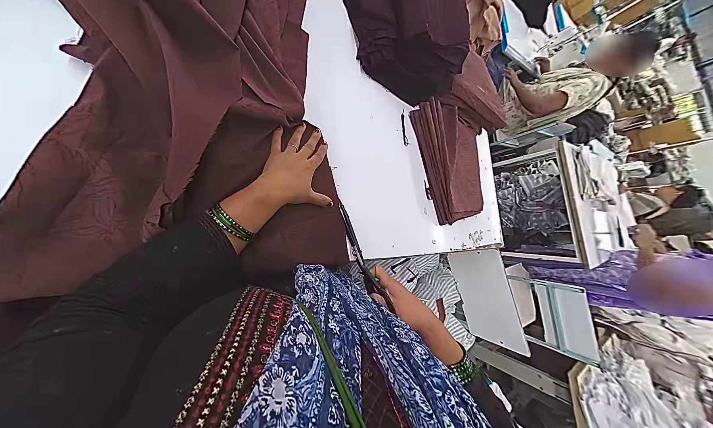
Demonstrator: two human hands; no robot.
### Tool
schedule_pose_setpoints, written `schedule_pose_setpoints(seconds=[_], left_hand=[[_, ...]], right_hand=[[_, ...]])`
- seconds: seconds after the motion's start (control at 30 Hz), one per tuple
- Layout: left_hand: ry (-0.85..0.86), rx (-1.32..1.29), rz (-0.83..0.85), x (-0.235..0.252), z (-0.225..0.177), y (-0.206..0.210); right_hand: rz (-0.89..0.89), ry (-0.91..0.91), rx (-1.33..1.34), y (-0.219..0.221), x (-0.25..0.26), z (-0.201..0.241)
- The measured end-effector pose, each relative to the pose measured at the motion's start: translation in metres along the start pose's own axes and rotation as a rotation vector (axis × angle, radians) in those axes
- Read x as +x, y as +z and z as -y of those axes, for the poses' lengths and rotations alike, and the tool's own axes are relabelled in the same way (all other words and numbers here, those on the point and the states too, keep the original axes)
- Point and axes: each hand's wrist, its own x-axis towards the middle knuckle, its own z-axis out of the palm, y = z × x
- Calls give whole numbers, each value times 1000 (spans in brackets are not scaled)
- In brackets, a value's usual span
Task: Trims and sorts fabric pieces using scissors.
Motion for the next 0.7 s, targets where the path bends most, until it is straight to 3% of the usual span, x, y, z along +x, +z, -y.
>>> schedule_pose_setpoints(seconds=[0.27,0.47,0.7], left_hand=[[-16,-14,29,-2,-2,-4],[-22,-22,19,0,-1,-2],[-45,-22,47,-2,-4,-6]], right_hand=[[-138,-80,54,11,5,8],[-3,-80,32,-1,12,7],[-87,-116,133,1,17,19]])
